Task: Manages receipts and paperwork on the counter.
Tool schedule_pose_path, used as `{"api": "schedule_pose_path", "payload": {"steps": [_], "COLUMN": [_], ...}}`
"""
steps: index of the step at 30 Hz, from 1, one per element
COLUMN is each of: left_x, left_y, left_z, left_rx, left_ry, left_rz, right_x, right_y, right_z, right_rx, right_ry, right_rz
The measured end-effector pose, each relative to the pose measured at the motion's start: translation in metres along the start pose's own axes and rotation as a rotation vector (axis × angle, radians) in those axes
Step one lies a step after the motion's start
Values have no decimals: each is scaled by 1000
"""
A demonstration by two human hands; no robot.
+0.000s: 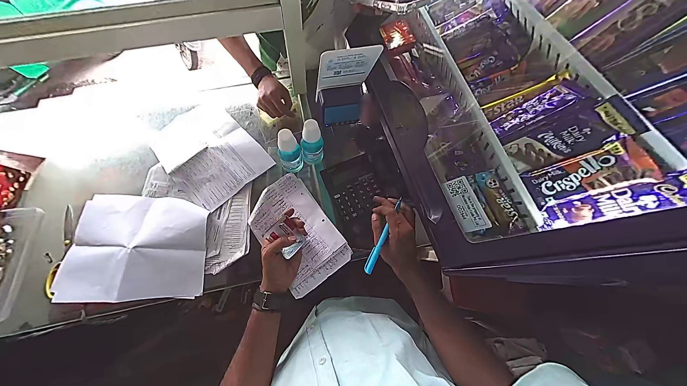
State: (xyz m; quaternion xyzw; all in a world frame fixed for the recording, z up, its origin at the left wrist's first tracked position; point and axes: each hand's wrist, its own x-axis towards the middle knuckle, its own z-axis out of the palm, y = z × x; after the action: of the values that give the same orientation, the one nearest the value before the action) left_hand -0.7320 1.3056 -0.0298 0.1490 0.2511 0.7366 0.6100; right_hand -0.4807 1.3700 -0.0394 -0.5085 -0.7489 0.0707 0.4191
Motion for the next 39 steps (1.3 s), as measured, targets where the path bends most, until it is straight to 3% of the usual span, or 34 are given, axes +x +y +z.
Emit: {"api": "schedule_pose_path", "payload": {"steps": [8,12,15,18,21,25,28,30,33,37,39], "left_x": [-1,0,-1,0,-1,-1,-1,-1,0,1,-1], "left_y": [0,0,0,0,0,0,0,-1,0,1,0], "left_z": [-1,0,-1,-1,0,0,0,-1,-2,1,1], "left_rx": [-13,-7,-11,-16,-18,-25,-29,-23,-20,-27,24], "left_ry": [8,19,10,-5,21,12,24,29,-6,-14,-23], "left_rz": [-5,2,-5,-1,-1,2,5,2,-3,-2,3], "right_x": [7,3,1,-1,-6,-1,4,5,9,8,3], "right_y": [-6,-17,-24,-26,-26,-16,-13,-13,-18,-42,-54], "right_z": [-5,-6,-1,-4,-8,-12,-15,-15,-18,-27,-17], "right_rx": [-177,-61,-106,-97,-93,57,64,-10,-135,124,302], "right_ry": [-86,-147,-262,-190,-240,15,73,9,-228,-67,-124], "right_rz": [-22,-182,-201,-204,-178,-182,-154,-127,-61,-140,-166]}}
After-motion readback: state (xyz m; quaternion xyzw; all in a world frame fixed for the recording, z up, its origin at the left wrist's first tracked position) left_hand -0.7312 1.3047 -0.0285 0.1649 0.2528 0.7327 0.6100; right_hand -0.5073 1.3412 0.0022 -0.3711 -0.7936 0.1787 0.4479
